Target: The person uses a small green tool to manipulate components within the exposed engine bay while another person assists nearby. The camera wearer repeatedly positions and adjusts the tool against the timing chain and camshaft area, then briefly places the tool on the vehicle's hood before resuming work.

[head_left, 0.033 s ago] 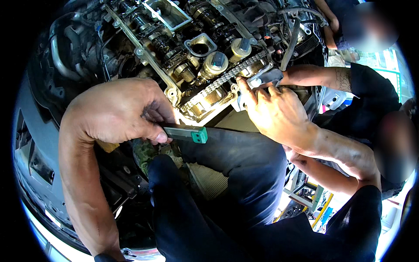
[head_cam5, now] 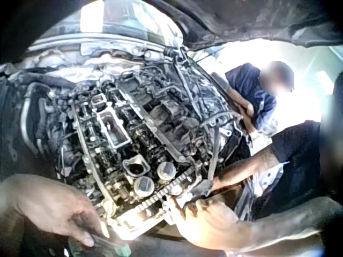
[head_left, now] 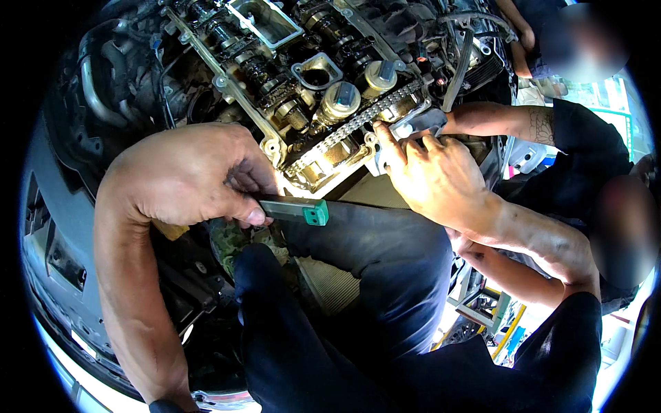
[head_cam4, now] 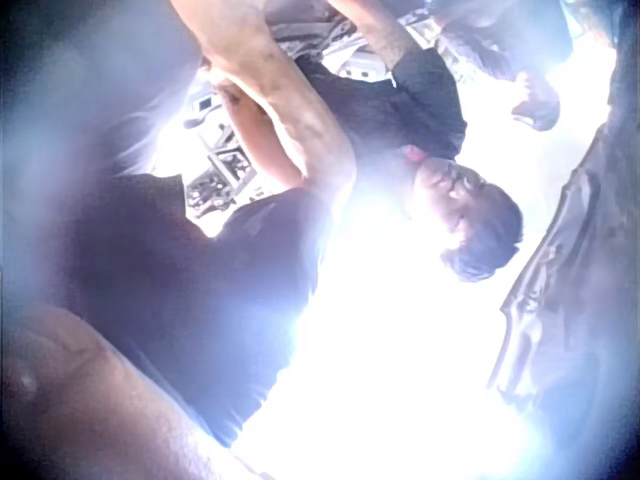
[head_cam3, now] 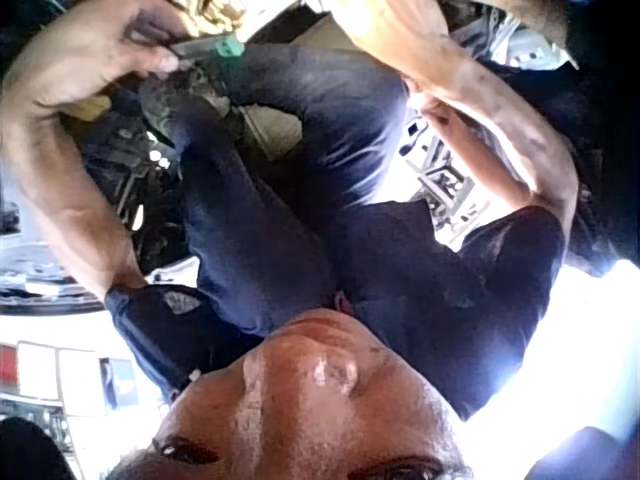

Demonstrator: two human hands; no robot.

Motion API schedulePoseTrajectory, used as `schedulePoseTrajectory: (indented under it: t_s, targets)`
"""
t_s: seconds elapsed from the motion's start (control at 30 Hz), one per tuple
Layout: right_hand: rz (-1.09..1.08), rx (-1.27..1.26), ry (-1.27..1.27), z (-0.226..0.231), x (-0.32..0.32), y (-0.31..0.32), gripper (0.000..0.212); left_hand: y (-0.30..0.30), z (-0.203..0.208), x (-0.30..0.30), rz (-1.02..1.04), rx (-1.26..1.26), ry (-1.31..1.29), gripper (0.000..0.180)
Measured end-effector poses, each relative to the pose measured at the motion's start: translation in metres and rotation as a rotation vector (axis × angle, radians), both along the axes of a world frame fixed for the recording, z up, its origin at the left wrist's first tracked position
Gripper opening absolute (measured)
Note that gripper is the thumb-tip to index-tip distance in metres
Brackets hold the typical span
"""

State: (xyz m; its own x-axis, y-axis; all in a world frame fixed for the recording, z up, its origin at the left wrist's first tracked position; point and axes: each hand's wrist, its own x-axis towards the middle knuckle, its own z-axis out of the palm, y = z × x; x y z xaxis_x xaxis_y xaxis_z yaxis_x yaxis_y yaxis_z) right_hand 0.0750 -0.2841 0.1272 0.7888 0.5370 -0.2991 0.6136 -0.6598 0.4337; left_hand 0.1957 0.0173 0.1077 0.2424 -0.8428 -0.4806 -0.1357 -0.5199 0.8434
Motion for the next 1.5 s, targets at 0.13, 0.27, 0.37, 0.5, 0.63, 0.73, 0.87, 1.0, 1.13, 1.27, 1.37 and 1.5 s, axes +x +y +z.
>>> schedulePoseTrajectory:
  t_s: [0.13,0.27,0.37,0.5,0.63,0.73,0.87,1.0,1.13,1.27,1.37,1.5]
  targets:
    - [0.031,-0.037,-0.058,-0.003,-0.003,-0.004,0.054,-0.006,0.008,-0.004,0.029,0.07,-0.058,0.036]
    - [0.036,0.006,-0.062,-0.005,-0.002,-0.001,0.053,-0.001,0.004,-0.001,-0.004,0.056,-0.05,0.037]
    - [0.054,-0.005,-0.065,-0.002,0.0,0.0,0.052,-0.001,0.007,-0.003,0.007,0.064,-0.099,0.037]
    - [0.037,-0.008,-0.055,-0.003,-0.001,-0.001,0.052,-0.002,0.004,-0.002,0.012,0.05,-0.028,0.035]
    - [0.045,-0.024,-0.05,-0.001,-0.001,-0.004,0.053,-0.003,0.007,-0.004,0.014,0.052,-0.071,0.033]
    - [0.016,-0.037,-0.031,0.001,-0.001,-0.002,0.054,-0.001,0.002,-0.004,0.025,0.056,-0.001,0.033]
    - [0.019,-0.036,-0.027,0.002,-0.002,-0.005,0.057,-0.004,0.005,-0.001,0.004,0.071,-0.007,0.036]
    - [-0.005,-0.043,-0.005,0.003,-0.001,-0.004,0.058,-0.003,0.008,-0.001,0.002,0.083,-0.059,0.041]
    - [0.013,-0.046,-0.018,0.004,0.0,-0.003,0.058,-0.004,0.008,-0.003,0.026,0.097,-0.051,0.045]
    - [0.008,-0.02,-0.018,0.003,0.0,-0.003,0.058,-0.005,0.009,-0.003,0.03,0.119,-0.052,0.047]
    - [0.019,-0.05,-0.013,0.005,0.0,-0.005,0.058,-0.005,0.009,-0.002,0.031,0.117,-0.043,0.046]
    - [0.0,-0.046,-0.001,0.006,0.0,-0.004,0.06,-0.004,0.01,-0.002,0.021,0.122,-0.062,0.045]
